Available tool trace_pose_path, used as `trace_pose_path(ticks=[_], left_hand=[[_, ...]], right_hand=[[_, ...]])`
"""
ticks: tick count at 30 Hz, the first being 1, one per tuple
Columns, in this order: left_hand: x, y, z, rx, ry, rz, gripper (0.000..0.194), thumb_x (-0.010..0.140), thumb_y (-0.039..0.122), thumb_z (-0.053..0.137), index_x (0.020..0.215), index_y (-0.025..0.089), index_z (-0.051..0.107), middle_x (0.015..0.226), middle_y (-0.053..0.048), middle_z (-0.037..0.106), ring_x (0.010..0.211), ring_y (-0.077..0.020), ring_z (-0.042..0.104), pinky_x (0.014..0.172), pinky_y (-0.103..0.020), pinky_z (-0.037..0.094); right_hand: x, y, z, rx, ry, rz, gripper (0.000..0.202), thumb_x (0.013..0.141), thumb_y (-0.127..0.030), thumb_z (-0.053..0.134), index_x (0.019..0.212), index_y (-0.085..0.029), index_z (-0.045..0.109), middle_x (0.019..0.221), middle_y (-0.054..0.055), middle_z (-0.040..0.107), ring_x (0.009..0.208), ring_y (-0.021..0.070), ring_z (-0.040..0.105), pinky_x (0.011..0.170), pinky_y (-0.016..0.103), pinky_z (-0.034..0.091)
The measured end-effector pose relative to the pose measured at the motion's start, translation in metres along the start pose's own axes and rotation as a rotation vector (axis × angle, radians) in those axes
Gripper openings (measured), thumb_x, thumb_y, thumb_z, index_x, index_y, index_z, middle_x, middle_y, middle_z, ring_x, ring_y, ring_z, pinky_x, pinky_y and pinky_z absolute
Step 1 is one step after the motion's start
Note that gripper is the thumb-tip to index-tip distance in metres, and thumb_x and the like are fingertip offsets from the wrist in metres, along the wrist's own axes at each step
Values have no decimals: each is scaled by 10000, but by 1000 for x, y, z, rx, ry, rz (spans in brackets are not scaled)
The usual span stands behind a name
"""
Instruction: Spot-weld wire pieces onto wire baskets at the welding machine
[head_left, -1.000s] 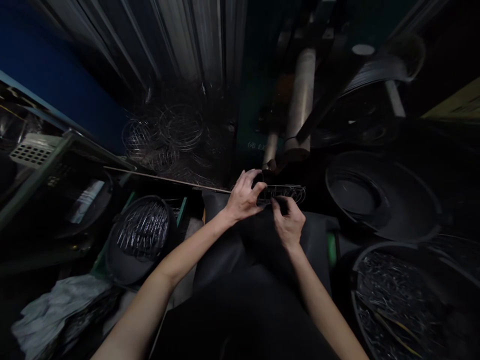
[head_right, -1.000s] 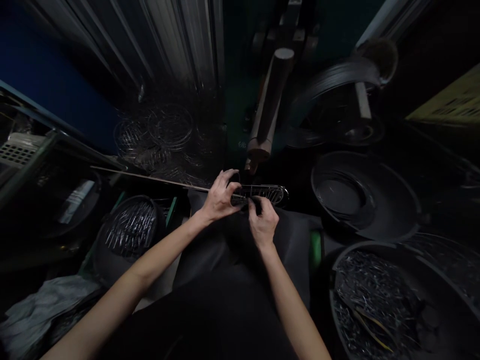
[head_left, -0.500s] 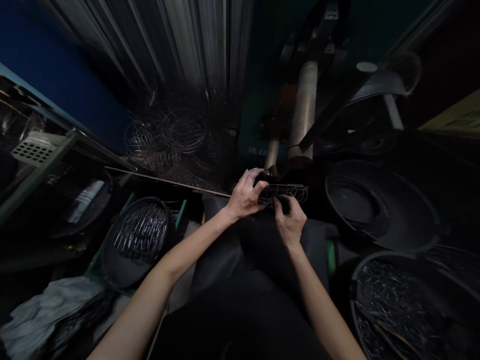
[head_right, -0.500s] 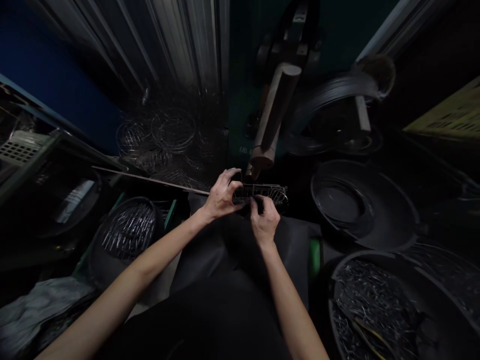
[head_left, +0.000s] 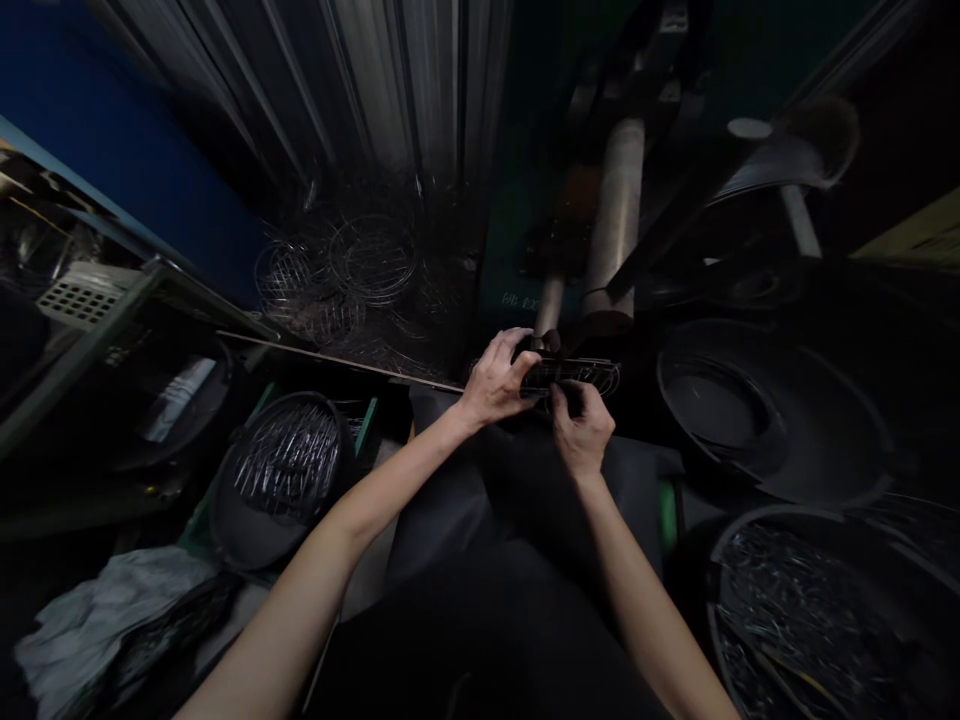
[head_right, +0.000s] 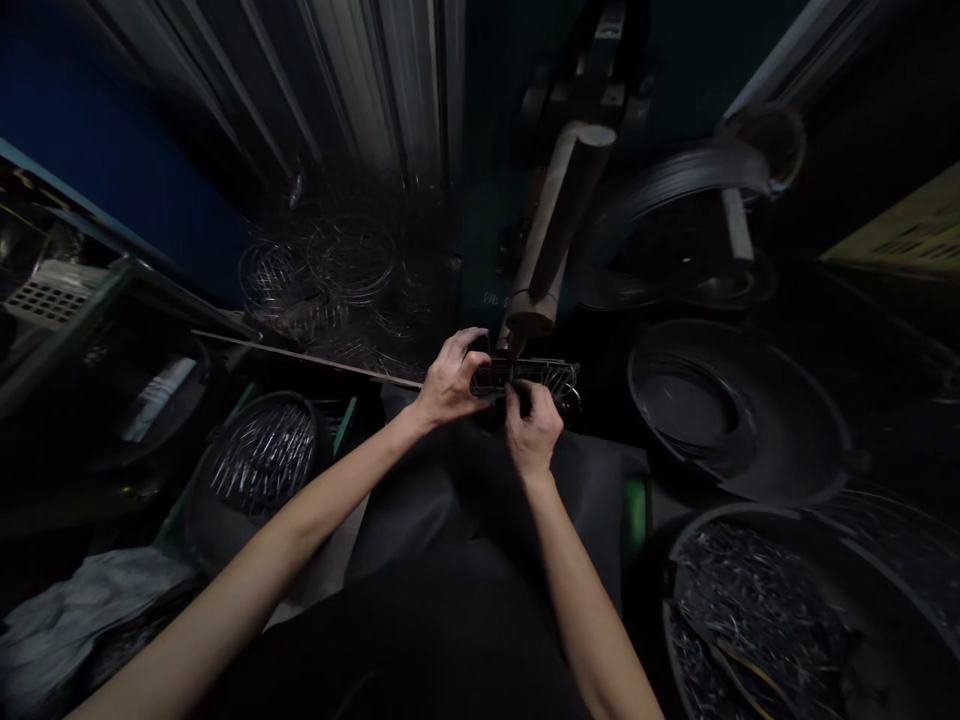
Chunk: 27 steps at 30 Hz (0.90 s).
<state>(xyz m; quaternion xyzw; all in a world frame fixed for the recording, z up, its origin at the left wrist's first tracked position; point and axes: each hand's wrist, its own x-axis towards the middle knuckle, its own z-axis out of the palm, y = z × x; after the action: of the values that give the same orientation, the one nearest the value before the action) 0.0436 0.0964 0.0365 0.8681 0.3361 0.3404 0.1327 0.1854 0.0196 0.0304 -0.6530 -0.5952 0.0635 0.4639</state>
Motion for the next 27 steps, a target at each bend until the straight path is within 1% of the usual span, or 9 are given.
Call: trace_pose_path(ticks=[6, 8, 11, 16, 19, 21, 22, 25, 27], left_hand=[[1, -1, -1, 25, 18, 15, 698, 573, 109, 884, 1048, 169, 376, 1308, -123, 316, 1227, -302, 350, 1093, -455, 359], [2, -1, 1, 38, 29, 28, 670, 600, 101, 863, 1050, 176, 373, 1312, -119, 313, 1236, -301, 345, 1104, -472, 340], [2, -4, 5, 53, 45, 66, 693, 586, 96, 868, 1051, 181, 361, 1316, -129, 307, 1244, -319, 336, 1101, -508, 327], [1, -8, 8, 77, 51, 94, 660, 611, 109, 856, 1032, 196, 355, 1334, -113, 283, 1263, -317, 323, 1113, -520, 303], [2, -9, 7, 70, 31, 101, 669, 611, 115, 850, 1049, 191, 351, 1336, -125, 284, 1261, -329, 325, 1101, -544, 308], [4, -10, 7, 65, 54, 108, 699, 588, 101, 864, 1054, 185, 350, 1329, -136, 294, 1254, -337, 331, 1089, -548, 322], [4, -9, 8, 62, 71, 111, 725, 565, 91, 879, 1053, 180, 350, 1322, -143, 303, 1244, -342, 340, 1080, -547, 335], [3, -4, 7, 47, 77, 120, 745, 528, 68, 890, 1038, 170, 357, 1297, -151, 327, 1222, -345, 364, 1067, -551, 351], [-5, 4, 1, 13, 8, 162, 714, 555, 77, 872, 1044, 181, 362, 1312, -143, 312, 1236, -341, 352, 1078, -564, 327]], right_hand=[[1, 1, 4, -24, 6, -24, 132, 855, -193, 558, 885, -67, 577, 810, 53, 587, 738, 99, 558, 710, 194, 441], [1, 3, 4, -29, -1, -32, 134, 863, -191, 546, 899, -65, 575, 819, 55, 591, 757, 102, 569, 717, 190, 442], [-1, 7, 5, -37, -6, -32, 144, 871, -191, 534, 917, -59, 569, 834, 63, 591, 773, 108, 571, 715, 195, 442], [-2, 7, 11, -11, -9, 37, 177, 891, -230, 507, 911, -66, 572, 830, 65, 590, 734, 108, 560, 690, 213, 455], [-2, 4, 7, 29, 2, 38, 182, 887, -234, 517, 949, -70, 566, 890, 68, 599, 818, 111, 576, 761, 219, 467], [-4, 5, -8, 38, 10, 87, 237, 870, -253, 549, 1034, -83, 567, 982, 70, 601, 915, 117, 575, 838, 232, 461], [-6, 6, -21, 22, 16, 120, 275, 858, -272, 568, 1066, -93, 568, 1011, 68, 600, 940, 119, 573, 855, 234, 459], [-22, 15, -75, -108, 30, 203, 332, 834, -338, 590, 1075, -108, 592, 997, 66, 609, 903, 126, 583, 812, 233, 467], [-37, 23, -117, -191, 37, 336, 368, 832, -403, 575, 1068, -122, 605, 1004, 68, 613, 905, 146, 585, 821, 260, 464]])
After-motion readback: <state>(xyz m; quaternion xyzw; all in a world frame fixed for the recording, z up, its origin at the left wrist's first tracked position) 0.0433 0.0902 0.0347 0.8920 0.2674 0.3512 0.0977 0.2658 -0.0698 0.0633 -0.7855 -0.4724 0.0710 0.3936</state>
